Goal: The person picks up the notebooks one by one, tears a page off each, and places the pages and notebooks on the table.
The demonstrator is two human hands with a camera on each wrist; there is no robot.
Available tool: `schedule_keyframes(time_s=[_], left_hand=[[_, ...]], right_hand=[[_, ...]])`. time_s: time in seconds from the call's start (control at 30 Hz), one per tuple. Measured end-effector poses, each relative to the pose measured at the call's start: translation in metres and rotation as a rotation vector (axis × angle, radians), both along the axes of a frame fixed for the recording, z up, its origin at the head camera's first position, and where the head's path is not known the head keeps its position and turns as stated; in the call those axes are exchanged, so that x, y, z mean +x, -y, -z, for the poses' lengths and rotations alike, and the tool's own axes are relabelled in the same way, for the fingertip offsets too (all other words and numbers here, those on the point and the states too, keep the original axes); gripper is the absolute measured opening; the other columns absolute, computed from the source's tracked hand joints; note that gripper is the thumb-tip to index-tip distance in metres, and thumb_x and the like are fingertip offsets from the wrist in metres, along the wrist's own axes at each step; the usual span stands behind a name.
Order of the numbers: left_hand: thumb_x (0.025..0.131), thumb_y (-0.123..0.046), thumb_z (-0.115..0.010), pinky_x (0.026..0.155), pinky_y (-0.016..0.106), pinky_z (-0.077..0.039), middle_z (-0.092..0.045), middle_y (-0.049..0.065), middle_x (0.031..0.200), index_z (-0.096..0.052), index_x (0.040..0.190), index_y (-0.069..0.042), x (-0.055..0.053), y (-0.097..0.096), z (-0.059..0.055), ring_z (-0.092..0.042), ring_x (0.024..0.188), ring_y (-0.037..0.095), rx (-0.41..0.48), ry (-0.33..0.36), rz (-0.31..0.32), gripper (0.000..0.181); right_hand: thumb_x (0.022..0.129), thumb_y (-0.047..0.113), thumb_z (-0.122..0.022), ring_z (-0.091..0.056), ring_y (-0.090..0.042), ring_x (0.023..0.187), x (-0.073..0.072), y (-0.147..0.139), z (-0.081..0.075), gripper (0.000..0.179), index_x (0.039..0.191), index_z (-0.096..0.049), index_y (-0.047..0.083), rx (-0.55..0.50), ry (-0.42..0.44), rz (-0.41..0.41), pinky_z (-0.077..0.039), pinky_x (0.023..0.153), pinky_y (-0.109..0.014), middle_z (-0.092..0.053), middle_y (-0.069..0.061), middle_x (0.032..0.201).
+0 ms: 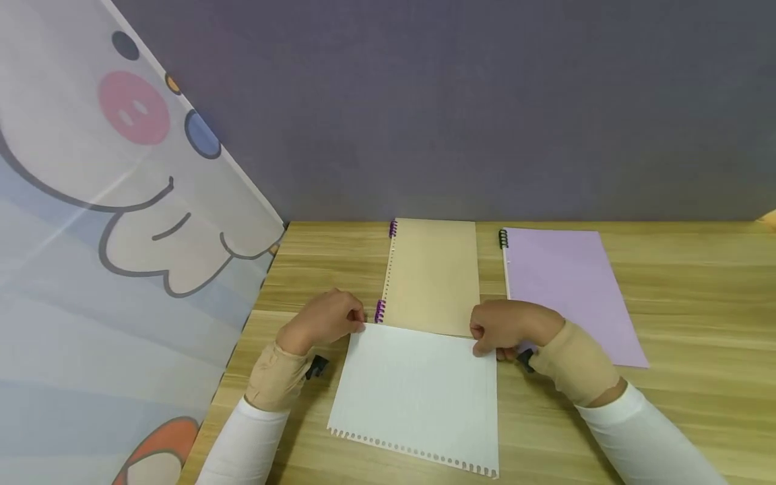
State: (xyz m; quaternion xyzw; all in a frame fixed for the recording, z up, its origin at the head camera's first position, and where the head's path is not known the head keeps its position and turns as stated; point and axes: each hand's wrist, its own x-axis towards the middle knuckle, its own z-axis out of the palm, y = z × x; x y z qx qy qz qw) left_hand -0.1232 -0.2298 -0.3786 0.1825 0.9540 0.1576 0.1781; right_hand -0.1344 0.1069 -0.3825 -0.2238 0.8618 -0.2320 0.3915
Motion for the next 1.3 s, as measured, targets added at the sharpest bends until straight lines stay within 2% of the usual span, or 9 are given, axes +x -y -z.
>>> schedule_keyframes(time_s=[0.2, 0.6, 0.77, 0.9, 1.0, 1.13, 1.2, 1.3], left_hand=[[0.089, -0.022, -0.08, 0.064, 0.03, -0.043, -0.062, -0.01, 0.073, -0.068, 0.07, -0.023, -0.001, -0.002, 0.005, -0.053, 0.067, 0.012, -0.035, 0.014, -0.021, 0.022], [0.089, -0.02, -0.08, 0.062, 0.03, -0.044, -0.064, -0.008, 0.075, -0.068, 0.073, -0.021, -0.003, 0.0, 0.008, -0.055, 0.068, 0.013, -0.045, 0.018, -0.055, 0.02], [0.09, -0.021, -0.079, 0.066, 0.031, -0.048, -0.066, -0.007, 0.081, -0.071, 0.088, -0.018, -0.004, 0.001, 0.006, -0.058, 0.073, 0.012, -0.049, 0.005, -0.062, 0.009], [0.093, -0.025, -0.076, 0.074, 0.033, -0.052, -0.069, -0.007, 0.089, -0.072, 0.106, -0.017, -0.004, -0.001, 0.004, -0.061, 0.08, 0.01, -0.032, -0.05, -0.056, 0.016], [0.095, -0.027, -0.074, 0.074, 0.032, -0.053, -0.071, -0.008, 0.091, -0.072, 0.111, -0.017, -0.002, -0.005, 0.003, -0.061, 0.08, 0.008, 0.012, -0.094, -0.033, 0.019], [0.095, -0.024, -0.072, 0.065, 0.028, -0.051, -0.067, -0.009, 0.082, -0.073, 0.11, -0.015, 0.003, -0.014, -0.001, -0.056, 0.068, 0.006, 0.098, -0.152, 0.027, 0.017], [0.095, -0.021, -0.072, 0.062, 0.025, -0.048, -0.063, -0.009, 0.077, -0.073, 0.108, -0.014, 0.006, -0.02, -0.004, -0.051, 0.064, 0.005, 0.131, -0.189, 0.067, 0.014], [0.095, -0.018, -0.072, 0.062, 0.023, -0.046, -0.059, -0.009, 0.076, -0.072, 0.106, -0.013, 0.011, -0.031, -0.012, -0.05, 0.064, 0.007, 0.172, -0.245, 0.127, 0.012]], right_hand=[[0.085, 0.015, -0.08, -0.054, -0.01, 0.041, 0.003, 0.002, 0.002, 0.028, 0.066, -0.061, 0.01, 0.061, -0.071, 0.024, -0.045, 0.047, -0.023, -0.065, -0.004, 0.053], [0.083, 0.024, -0.082, -0.058, -0.012, 0.041, 0.001, 0.003, 0.001, 0.032, 0.064, -0.061, 0.011, 0.131, -0.187, 0.007, -0.049, 0.05, -0.028, -0.063, -0.001, 0.052], [0.085, 0.029, -0.08, -0.054, -0.01, 0.045, -0.003, -0.003, -0.004, 0.034, 0.064, -0.058, 0.016, 0.103, -0.213, 0.006, -0.045, 0.052, -0.027, -0.057, 0.004, 0.054], [0.093, 0.037, -0.073, -0.046, -0.01, 0.056, -0.009, -0.021, -0.017, 0.037, 0.068, -0.053, 0.018, 0.022, -0.271, 0.027, -0.038, 0.056, -0.027, -0.047, 0.007, 0.063], [0.097, 0.039, -0.068, -0.044, -0.012, 0.062, -0.011, -0.039, -0.032, 0.031, 0.076, -0.058, 0.019, -0.026, -0.355, 0.061, -0.036, 0.057, -0.029, -0.048, 0.006, 0.067], [0.098, 0.036, -0.067, -0.045, -0.011, 0.062, -0.008, -0.067, -0.044, 0.02, 0.088, -0.064, 0.02, -0.069, -0.471, 0.116, -0.036, 0.056, -0.028, -0.051, 0.006, 0.068], [0.099, 0.035, -0.067, -0.044, -0.01, 0.061, -0.005, -0.083, -0.043, 0.017, 0.091, -0.064, 0.02, -0.074, -0.512, 0.145, -0.036, 0.056, -0.027, -0.052, 0.007, 0.069], [0.099, 0.029, -0.067, -0.045, -0.006, 0.063, 0.001, -0.108, -0.034, 0.012, 0.094, -0.064, 0.018, -0.076, -0.563, 0.174, -0.038, 0.059, -0.024, -0.056, 0.008, 0.072]])
